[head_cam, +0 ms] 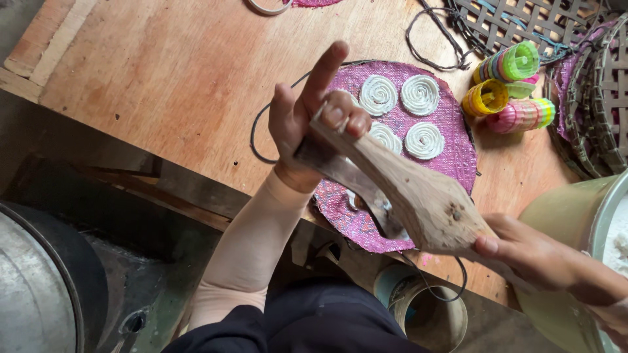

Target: The person uses a wooden applicator to scoop white paste from a bowl and applies it in spiral patterns onto a pink circular mat. After completing several spirals, the person places small yellow and orange plastic cups on top of the paste designs.

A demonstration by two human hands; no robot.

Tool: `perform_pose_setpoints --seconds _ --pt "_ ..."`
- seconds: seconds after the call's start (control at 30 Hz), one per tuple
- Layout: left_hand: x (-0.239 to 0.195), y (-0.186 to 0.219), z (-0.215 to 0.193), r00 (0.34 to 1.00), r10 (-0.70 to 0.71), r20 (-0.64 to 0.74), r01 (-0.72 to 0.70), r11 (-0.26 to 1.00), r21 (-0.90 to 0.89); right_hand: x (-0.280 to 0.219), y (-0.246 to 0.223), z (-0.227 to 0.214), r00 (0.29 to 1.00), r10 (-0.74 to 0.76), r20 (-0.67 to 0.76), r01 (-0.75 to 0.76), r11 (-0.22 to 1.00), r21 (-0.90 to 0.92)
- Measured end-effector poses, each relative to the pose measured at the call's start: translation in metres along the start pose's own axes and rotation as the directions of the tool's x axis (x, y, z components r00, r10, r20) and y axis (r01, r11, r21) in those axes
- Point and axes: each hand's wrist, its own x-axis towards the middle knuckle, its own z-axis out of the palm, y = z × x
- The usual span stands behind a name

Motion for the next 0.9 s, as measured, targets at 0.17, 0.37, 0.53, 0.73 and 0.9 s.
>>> perform_pose_setpoints --seconds 0.17,0.37,0.53,0.73,0.9 --pt "-0.004 -0.019 0.004 0.998 -0.026 -0.052 0.021 0.995 -0.096 -0.021 0.002 0.000 0.995 -0.050 0.091 0.026 0.968 0.249" --pt "0.013 -0.017 -0.013 0.999 -0.002 0.053 0.002 1.000 0.009 -0.022 -0.024 -0.012 0.995 -0.100 0.006 0.101 0.994 -0.053" --pt "0.009 0.003 -0.004 0.992 0.026 0.120 -0.026 1.000 0.000 -0.012 -0.037 0.006 0.968 -0.234 0.090 0.237 0.971 -0.025" --pt "-0.017 -0.004 0.011 0.999 0.008 0.044 -0.005 0.998 -0.064 -0.018 -0.023 0.010 0.977 -0.175 0.121 0.184 0.981 -0.068" --pt "-0.022 -0.025 -0.003 0.999 -0.004 -0.053 0.000 0.997 -0.071 -0.025 -0.014 -0.004 0.976 -0.180 0.121 0.194 0.974 -0.117"
